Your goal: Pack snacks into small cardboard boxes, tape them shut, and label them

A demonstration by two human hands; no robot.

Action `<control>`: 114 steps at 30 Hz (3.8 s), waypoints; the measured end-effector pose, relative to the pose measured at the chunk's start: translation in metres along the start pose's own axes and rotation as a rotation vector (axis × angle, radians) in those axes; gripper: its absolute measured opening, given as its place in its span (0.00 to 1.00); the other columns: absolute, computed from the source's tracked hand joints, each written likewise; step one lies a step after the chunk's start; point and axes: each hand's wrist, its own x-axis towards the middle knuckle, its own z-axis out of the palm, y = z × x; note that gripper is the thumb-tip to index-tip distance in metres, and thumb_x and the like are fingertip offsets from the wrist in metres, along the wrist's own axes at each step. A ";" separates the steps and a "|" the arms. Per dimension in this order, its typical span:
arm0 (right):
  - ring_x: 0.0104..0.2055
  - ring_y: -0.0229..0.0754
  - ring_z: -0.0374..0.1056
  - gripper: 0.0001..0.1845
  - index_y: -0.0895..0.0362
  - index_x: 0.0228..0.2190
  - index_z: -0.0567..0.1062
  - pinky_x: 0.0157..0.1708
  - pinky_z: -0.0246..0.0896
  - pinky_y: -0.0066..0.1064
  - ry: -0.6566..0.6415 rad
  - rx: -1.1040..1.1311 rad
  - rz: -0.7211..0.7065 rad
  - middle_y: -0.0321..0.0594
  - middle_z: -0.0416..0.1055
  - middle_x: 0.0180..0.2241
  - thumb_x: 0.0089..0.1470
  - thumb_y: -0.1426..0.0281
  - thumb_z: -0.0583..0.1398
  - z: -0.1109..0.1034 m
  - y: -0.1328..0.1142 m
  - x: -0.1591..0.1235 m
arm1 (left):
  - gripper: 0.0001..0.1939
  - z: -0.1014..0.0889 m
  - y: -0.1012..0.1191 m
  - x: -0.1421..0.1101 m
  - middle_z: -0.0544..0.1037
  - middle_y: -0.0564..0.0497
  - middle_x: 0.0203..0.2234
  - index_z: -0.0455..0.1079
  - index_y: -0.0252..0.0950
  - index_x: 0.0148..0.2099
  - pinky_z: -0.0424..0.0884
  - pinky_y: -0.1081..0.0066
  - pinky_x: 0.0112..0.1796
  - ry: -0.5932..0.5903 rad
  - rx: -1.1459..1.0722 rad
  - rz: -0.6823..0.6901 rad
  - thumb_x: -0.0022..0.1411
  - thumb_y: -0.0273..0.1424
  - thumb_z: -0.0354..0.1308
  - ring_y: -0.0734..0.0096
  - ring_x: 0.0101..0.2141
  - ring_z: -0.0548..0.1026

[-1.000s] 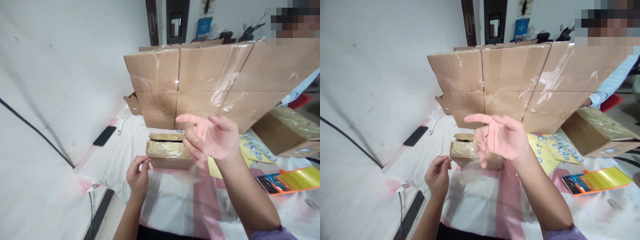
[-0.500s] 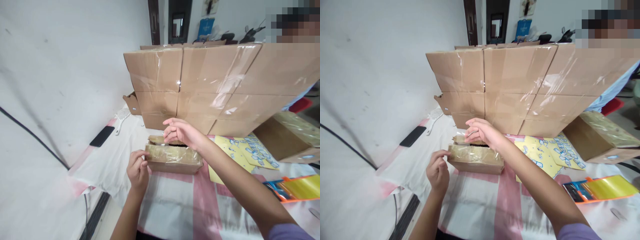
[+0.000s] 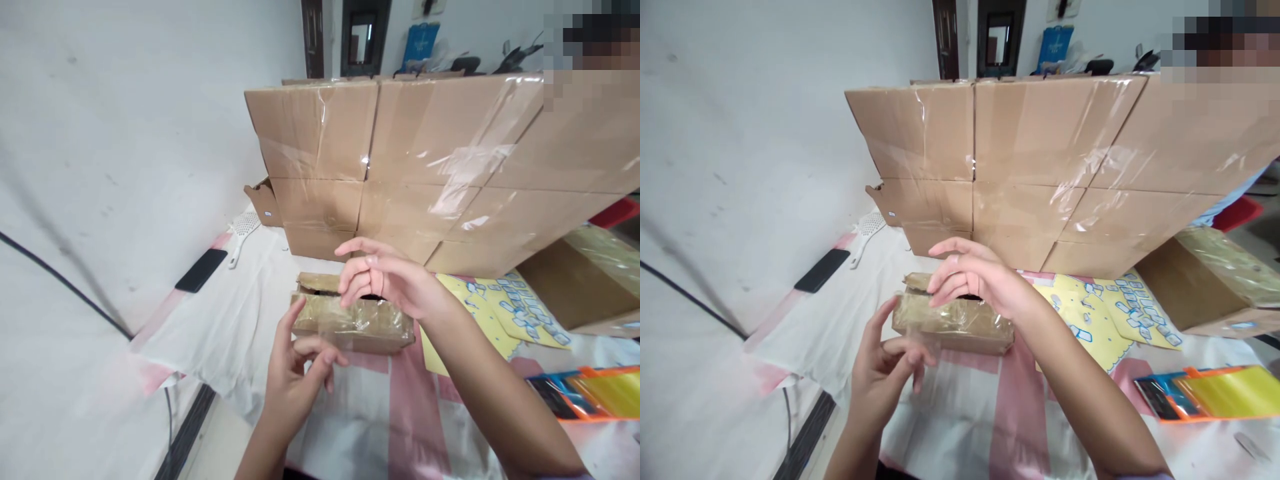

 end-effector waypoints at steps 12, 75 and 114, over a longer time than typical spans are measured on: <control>0.28 0.38 0.70 0.19 0.53 0.44 0.71 0.26 0.61 0.27 0.346 -0.491 -0.037 0.32 0.76 0.27 0.49 0.71 0.65 -0.029 0.039 0.033 | 0.46 0.013 -0.004 0.014 0.82 0.52 0.29 0.47 0.37 0.75 0.63 0.77 0.21 0.087 0.025 -0.348 0.64 0.47 0.64 0.82 0.16 0.63; 0.28 0.44 0.69 0.20 0.55 0.20 0.70 0.32 0.58 0.33 0.243 -1.291 0.162 0.42 0.75 0.26 0.65 0.69 0.57 -0.036 0.055 0.037 | 0.28 0.012 -0.127 -0.022 0.79 0.46 0.19 0.67 0.28 0.67 0.68 0.68 0.27 -0.042 1.035 0.315 0.72 0.37 0.47 0.61 0.21 0.77; 0.64 0.56 0.65 0.25 0.46 0.61 0.72 0.61 0.67 0.49 0.802 -0.698 -0.423 0.48 0.66 0.62 0.64 0.63 0.58 -0.038 0.149 -0.102 | 0.27 -0.045 -0.028 0.068 0.72 0.40 0.59 0.76 0.34 0.45 0.72 0.65 0.46 0.086 0.408 -0.216 0.54 0.52 0.67 0.52 0.55 0.73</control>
